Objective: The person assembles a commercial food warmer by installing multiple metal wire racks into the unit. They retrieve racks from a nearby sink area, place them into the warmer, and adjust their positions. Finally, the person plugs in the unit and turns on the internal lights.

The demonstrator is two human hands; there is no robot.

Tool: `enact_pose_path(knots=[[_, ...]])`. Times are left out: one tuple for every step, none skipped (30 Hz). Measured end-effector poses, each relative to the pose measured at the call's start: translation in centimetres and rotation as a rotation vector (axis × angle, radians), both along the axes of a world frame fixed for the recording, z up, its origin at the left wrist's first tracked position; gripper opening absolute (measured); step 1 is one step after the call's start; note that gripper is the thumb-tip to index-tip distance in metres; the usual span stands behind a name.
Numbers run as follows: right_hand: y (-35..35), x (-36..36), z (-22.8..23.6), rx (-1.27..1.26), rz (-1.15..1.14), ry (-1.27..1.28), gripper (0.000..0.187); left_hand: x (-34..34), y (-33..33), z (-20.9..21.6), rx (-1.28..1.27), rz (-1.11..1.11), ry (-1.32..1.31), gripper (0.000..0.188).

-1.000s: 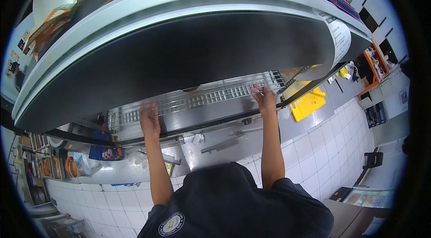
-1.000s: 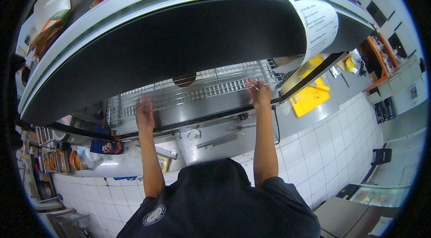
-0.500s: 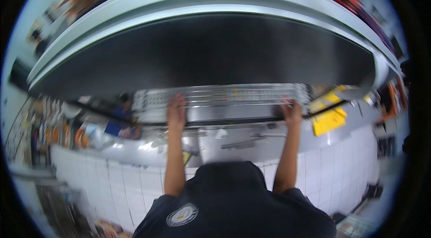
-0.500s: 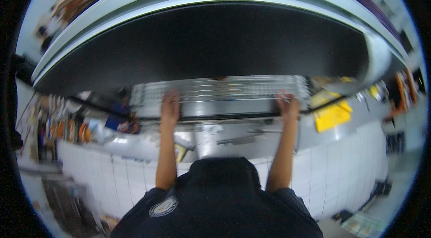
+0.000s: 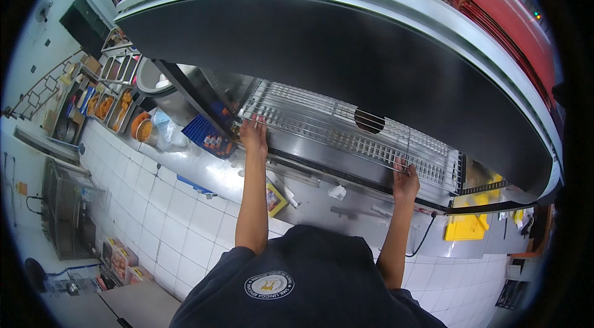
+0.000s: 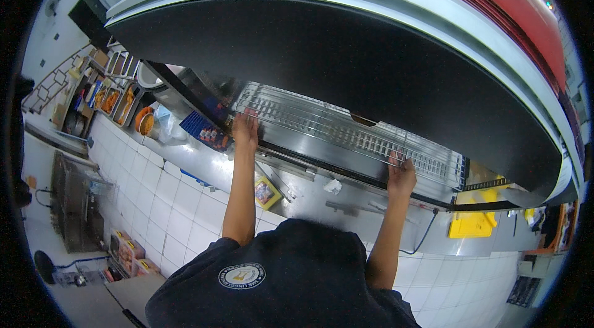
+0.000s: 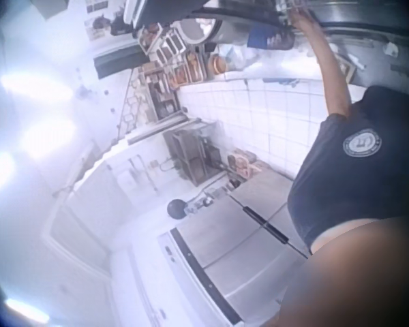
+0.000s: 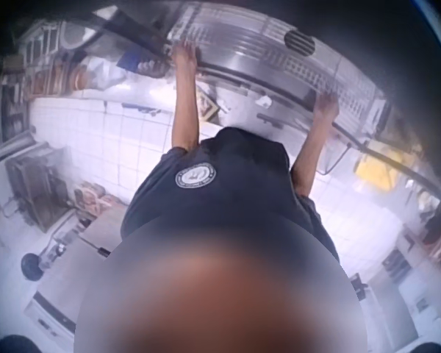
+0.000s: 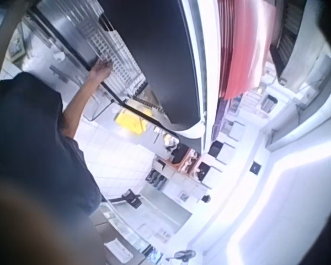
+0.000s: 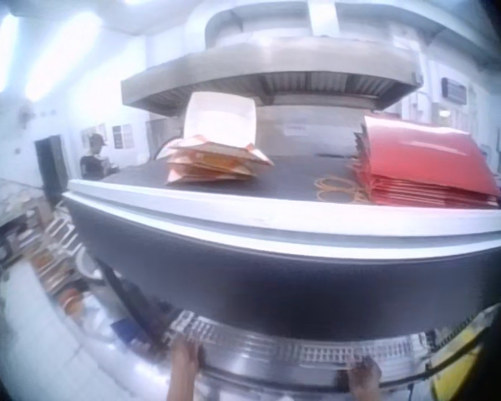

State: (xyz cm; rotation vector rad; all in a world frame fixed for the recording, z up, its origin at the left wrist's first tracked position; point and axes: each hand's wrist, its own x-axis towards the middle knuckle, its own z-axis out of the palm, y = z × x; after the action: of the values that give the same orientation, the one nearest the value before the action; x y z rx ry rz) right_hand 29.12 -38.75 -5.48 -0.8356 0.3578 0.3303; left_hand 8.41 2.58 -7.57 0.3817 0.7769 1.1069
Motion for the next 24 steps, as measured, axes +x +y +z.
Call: enact_pose_path(knots=[[0.0,-0.1,0.3,0.012,-0.007,0.015,0.017,0.0,0.5,0.0,-0.007,0.026,0.004,0.055],[0.0,-0.1,0.5,0.015,0.013,0.015,0.018,-0.1,1.0,0.0,-0.004,0.071,0.017,0.057],[-0.1,-0.1,0.7,0.010,0.022,0.001,0.020,-0.2,1.7,0.3,-0.005,0.105,0.021,0.058],[-0.1,-0.1,0.8,0.007,0.033,-0.012,0.021,-0.2,2.2,0.5,-0.003,0.153,0.036,0.059],[0.0,-0.1,0.9,-0.002,0.019,-0.006,0.023,-0.2,2.4,0.8,0.008,0.142,0.043,0.061],[0.0,0.0,0.8,-0.010,0.006,0.000,0.025,-0.1,2.4,1.1,0.021,0.145,0.061,0.062],[0.1,0.0,0.8,-0.021,-0.015,0.027,0.027,0.0,2.3,1.4,-0.004,0.146,0.100,0.063],[0.2,0.1,0.7,-0.021,-0.005,0.012,0.028,0.1,2.0,1.7,0.058,0.112,0.173,0.064],[0.1,0.2,0.6,-0.024,-0.003,0.015,0.029,0.2,1.6,1.9,0.083,0.075,0.265,0.065],[0.1,0.4,0.5,-0.037,-0.017,0.015,0.030,0.2,1.2,2.1,0.144,0.039,0.374,0.066],[0.0,0.4,0.4,-0.035,0.002,0.014,0.029,0.1,1.0,2.3,0.140,0.025,0.396,0.066],[-0.2,0.5,0.3,-0.042,0.008,0.011,0.028,-0.1,0.8,2.4,0.171,0.013,0.436,0.066],[-0.4,0.6,0.2,-0.053,0.009,0.011,0.027,-0.3,0.8,2.4,0.202,-0.019,0.477,0.066],[-0.5,0.6,0.1,-0.047,0.014,0.008,0.027,-0.6,1.0,2.4,0.219,-0.027,0.486,0.066],[-0.6,0.6,0.0,-0.046,0.013,0.009,0.027,-1.1,1.3,2.4,0.235,-0.057,0.498,0.066],[-0.7,0.7,-0.1,-0.042,0.022,0.015,0.027,-1.5,1.6,2.4,0.250,-0.066,0.531,0.066],[-0.8,0.7,-0.2,-0.048,0.025,0.009,0.027,-1.9,1.8,2.2,0.265,-0.113,0.548,0.067],[-0.8,0.7,-0.2,-0.049,0.039,0.005,0.027,-2.3,1.9,2.1,0.278,-0.138,0.584,0.067],[-0.8,0.7,-0.2,-0.050,0.056,-0.001,0.027,-2.6,1.9,2.0,0.268,-0.169,0.644,0.068],[-0.7,0.7,-0.2,-0.063,0.040,0.009,0.027,-2.9,1.8,2.0,0.306,-0.192,0.634,0.069],[-0.6,0.7,-0.1,-0.077,0.025,0.019,0.026,-3.2,1.7,2.0,0.320,-0.224,0.649,0.070],[-0.5,0.6,0.1,-0.090,0.009,0.028,0.025,-3.5,1.5,2.1,0.333,-0.257,0.663,0.071],[-0.4,0.6,0.3,-0.082,-0.006,0.047,0.027,-3.8,1.4,2.3,0.354,-0.286,0.633,0.071],[-0.3,0.6,0.6,-0.076,-0.020,0.068,0.028,-4.2,1.3,2.5,0.373,-0.315,0.603,0.072]])
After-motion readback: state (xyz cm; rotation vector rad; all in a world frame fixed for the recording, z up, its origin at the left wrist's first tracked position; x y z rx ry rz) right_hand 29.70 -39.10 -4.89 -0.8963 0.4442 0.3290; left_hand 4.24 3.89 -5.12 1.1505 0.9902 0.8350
